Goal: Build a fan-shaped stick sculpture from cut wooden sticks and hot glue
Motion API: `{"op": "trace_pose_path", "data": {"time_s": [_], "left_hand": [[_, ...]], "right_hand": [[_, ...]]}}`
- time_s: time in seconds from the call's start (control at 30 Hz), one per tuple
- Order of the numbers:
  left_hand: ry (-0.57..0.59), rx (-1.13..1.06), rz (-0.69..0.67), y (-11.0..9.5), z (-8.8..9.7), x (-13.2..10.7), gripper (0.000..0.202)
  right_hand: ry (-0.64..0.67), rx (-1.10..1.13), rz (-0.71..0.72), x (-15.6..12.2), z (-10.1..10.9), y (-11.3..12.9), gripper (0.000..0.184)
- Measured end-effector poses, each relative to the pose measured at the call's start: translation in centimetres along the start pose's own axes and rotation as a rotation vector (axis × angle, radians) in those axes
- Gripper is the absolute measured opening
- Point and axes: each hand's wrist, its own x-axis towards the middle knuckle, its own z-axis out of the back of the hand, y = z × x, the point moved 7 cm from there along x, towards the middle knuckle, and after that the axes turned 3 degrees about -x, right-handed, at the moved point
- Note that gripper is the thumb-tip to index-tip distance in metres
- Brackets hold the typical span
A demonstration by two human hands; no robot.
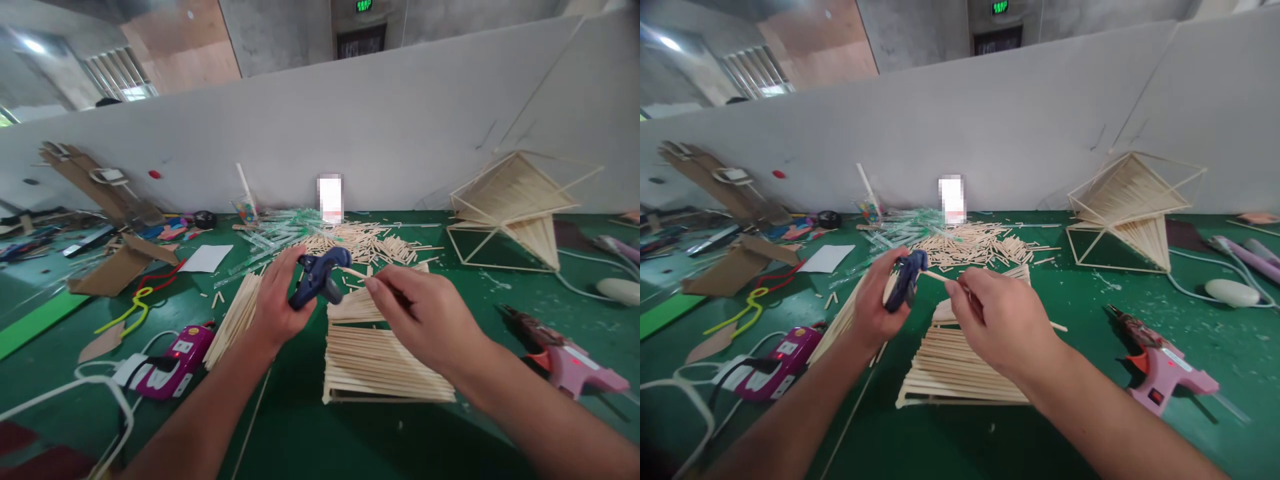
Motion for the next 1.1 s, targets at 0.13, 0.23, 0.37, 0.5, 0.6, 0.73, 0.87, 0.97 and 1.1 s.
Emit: {"op": "trace_pose_path", "data": {"time_s": [0.13, 0.23, 0.37, 0.5, 0.6, 0.73, 0.87, 0.97, 1.1], "left_hand": [[-0.08, 0.164, 0.11, 2.1, 0.4, 1.3, 0.061], [0.095, 0.325, 0.221, 4.1, -2.0, 2.8, 0.055], [0.325, 0.375, 0.197, 5.6, -6.7, 4.1, 0.057], [0.53, 0.407, 0.161, 6.9, -11.3, 4.7, 0.053], [0.646, 0.393, 0.124, 7.5, -13.5, 4.8, 0.034], [0.723, 0.345, 0.057, 7.3, -14.5, 4.9, 0.038], [0.731, 0.283, 0.012, 6.4, -14.7, 5.0, 0.059], [0.673, 0.25, 0.007, 5.5, -13.5, 5.5, 0.054], [0.462, 0.235, 0.073, 3.3, -8.8, 5.6, 0.03]], "right_hand": [[-0.098, -0.136, 0.024, -0.3, 0.9, 0.2, 0.04], [-0.073, -0.212, 0.023, -0.3, 0.5, 0.3, 0.04], [-0.043, -0.284, 0.06, -0.3, -0.4, 0.6, 0.032], [0.004, -0.313, 0.054, -0.3, -1.2, 0.5, 0.03], [0.056, -0.331, 0.033, -0.2, -1.7, 0.2, 0.032], [0.106, -0.366, 0.024, -0.3, -2.5, -0.1, 0.029], [0.142, -0.435, 0.003, -0.3, -3.3, -0.4, 0.03], [0.156, -0.45, -0.003, -0.3, -3.6, -0.7, 0.029], [0.182, -0.466, -0.024, -0.2, -3.6, -1.1, 0.03]]}}
